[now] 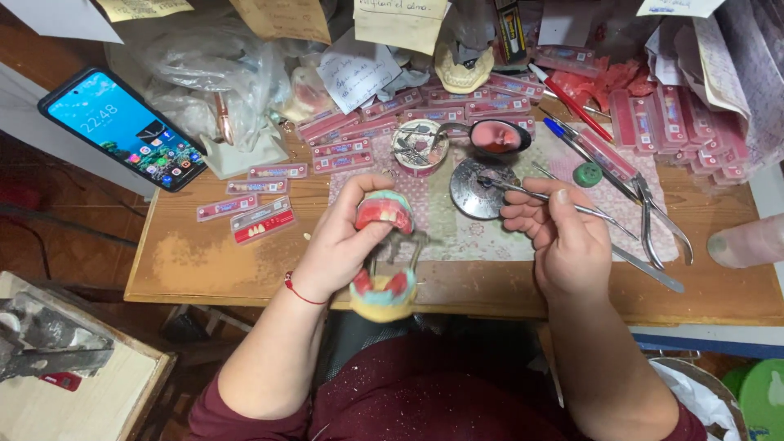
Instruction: The person works on a dental model, using a metal tool to shape the material on the teeth. They then move to a lower table to use a rotary tool on a small object before returning to the model to continue shaping it with the metal tool.
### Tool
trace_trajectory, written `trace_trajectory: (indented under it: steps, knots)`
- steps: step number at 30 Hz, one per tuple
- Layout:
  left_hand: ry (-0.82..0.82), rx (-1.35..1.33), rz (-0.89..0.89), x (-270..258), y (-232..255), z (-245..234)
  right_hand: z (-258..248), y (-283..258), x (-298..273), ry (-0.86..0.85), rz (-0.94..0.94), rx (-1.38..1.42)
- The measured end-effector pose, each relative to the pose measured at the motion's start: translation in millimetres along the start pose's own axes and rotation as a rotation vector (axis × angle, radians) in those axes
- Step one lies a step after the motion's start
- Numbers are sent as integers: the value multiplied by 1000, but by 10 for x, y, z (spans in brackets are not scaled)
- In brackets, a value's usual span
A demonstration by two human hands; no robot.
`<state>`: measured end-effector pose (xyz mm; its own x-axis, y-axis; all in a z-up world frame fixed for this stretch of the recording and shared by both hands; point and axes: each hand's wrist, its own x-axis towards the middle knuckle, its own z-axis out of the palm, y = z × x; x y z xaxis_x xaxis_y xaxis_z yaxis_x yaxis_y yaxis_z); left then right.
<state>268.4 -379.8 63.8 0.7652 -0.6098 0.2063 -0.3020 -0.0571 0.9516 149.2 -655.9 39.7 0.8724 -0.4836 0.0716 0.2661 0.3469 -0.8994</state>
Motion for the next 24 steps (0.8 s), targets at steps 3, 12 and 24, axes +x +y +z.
trace_trajectory:
  steps: [3,12,24]
  knots:
    - [-108,-289,-8,22,-188,-1,-10,-2,-12,0,3,-1]
    - [-274,-433,-162,208,-213,72,-76,29,15,6,-12,38]
    - [-707,-421,-222,496,-204,146,-28,-9,2,48,-1,13]
